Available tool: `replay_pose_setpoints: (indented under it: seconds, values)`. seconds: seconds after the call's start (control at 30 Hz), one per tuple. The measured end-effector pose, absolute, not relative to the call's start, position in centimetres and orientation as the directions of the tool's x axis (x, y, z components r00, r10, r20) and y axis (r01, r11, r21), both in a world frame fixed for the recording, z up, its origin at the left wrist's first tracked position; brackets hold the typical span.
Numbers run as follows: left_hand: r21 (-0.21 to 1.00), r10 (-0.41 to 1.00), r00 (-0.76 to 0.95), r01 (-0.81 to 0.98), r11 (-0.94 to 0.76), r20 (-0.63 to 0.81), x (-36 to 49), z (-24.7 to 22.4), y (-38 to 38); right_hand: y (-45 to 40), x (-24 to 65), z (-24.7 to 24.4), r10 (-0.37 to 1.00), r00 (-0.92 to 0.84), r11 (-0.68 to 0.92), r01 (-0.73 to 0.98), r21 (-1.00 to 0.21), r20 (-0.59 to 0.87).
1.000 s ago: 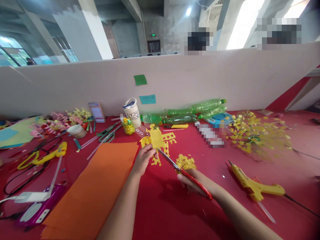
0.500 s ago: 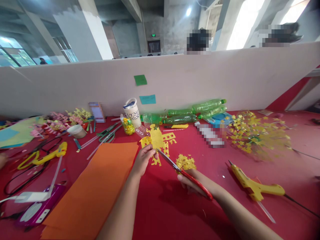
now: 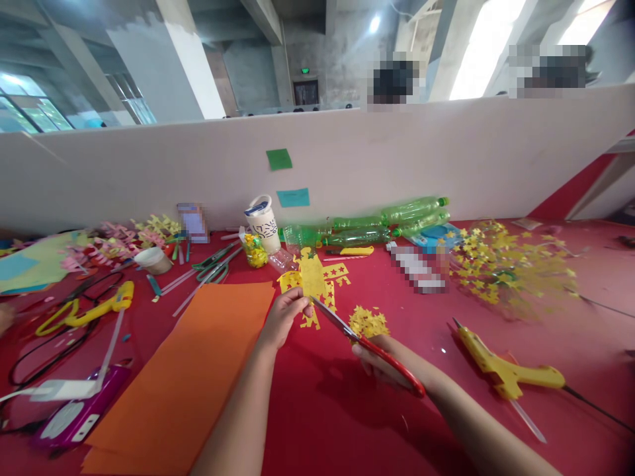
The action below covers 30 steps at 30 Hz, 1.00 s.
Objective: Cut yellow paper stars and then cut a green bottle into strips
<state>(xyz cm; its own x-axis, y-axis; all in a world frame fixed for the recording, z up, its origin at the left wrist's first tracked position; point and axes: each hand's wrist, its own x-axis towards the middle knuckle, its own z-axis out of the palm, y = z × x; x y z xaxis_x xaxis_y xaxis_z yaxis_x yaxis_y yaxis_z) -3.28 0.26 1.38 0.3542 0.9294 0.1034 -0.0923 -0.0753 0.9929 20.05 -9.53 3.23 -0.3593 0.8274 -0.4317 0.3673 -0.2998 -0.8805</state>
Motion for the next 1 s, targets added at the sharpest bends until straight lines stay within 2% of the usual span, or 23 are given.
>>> replay_pose_setpoints:
  seconds: [0.47,1.0]
  values:
    - [0.996,0.942,0.330,-0.084,-0.028,0.054,-3.45,1.58,0.34,-9.59,20.18,3.71,0.829,-0.355,-0.261,0.436,-0.861,-0.432]
    - [0.996,0.950,0.306,-0.082,-0.030,0.054,-3.23,1.69,0.22,-9.75,19.70,3.77,0.846,-0.331,-0.269,0.411,-0.871,-0.417]
